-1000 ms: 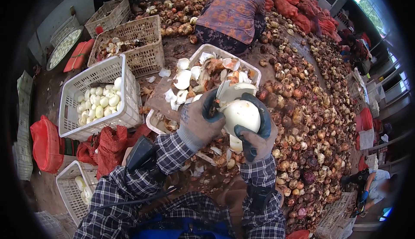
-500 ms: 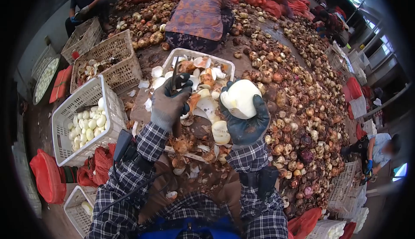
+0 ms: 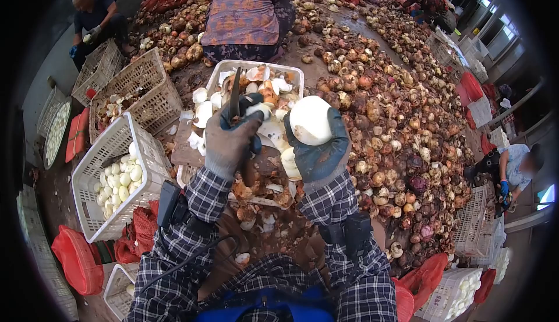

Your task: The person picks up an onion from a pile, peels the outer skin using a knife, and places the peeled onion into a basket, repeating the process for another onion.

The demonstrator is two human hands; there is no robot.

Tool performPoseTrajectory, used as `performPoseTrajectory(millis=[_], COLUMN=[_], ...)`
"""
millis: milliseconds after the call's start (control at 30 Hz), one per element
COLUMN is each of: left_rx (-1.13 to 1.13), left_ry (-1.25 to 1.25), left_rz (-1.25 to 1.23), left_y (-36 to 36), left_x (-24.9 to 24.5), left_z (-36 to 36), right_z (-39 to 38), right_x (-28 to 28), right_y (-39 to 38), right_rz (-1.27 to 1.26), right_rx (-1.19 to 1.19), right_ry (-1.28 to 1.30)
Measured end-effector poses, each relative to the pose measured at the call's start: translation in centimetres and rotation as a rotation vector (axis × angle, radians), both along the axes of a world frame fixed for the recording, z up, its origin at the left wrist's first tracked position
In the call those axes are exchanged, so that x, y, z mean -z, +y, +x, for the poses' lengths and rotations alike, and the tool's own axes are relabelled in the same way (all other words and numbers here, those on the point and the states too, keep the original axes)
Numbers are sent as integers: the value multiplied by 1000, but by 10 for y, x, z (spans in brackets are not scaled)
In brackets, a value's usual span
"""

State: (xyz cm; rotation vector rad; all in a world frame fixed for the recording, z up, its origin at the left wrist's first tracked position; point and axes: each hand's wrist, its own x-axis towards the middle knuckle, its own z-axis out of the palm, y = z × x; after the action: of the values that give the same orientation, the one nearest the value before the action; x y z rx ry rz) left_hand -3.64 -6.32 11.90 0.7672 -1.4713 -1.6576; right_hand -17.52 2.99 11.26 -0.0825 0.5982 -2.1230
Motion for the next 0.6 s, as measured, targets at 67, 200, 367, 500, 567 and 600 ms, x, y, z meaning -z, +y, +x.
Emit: performPoseTrajectory(millis=[67, 200, 367, 500, 567, 600], left_rx=[-64, 93, 82, 18, 30, 53], left_ry=[-93, -2, -42, -64, -138, -143], left_rz=[-135, -46, -15, -79, -21, 21], left_y=[0, 9, -6, -5, -8, -7], left_x=[2, -2, -5, 6, 6, 1], left_z=[-2, -2, 12, 6, 3, 4], right_z=[1, 12, 16, 10, 9, 10], right_x=[-3, 4, 1, 6, 10, 10], right_y=[3, 3, 4, 6, 8, 9], right_rz=[-60, -117, 40, 122, 182, 183], right_rx=[-39, -177, -352, -416, -389, -377], right_ry=[-108, 135, 211, 244, 272, 259])
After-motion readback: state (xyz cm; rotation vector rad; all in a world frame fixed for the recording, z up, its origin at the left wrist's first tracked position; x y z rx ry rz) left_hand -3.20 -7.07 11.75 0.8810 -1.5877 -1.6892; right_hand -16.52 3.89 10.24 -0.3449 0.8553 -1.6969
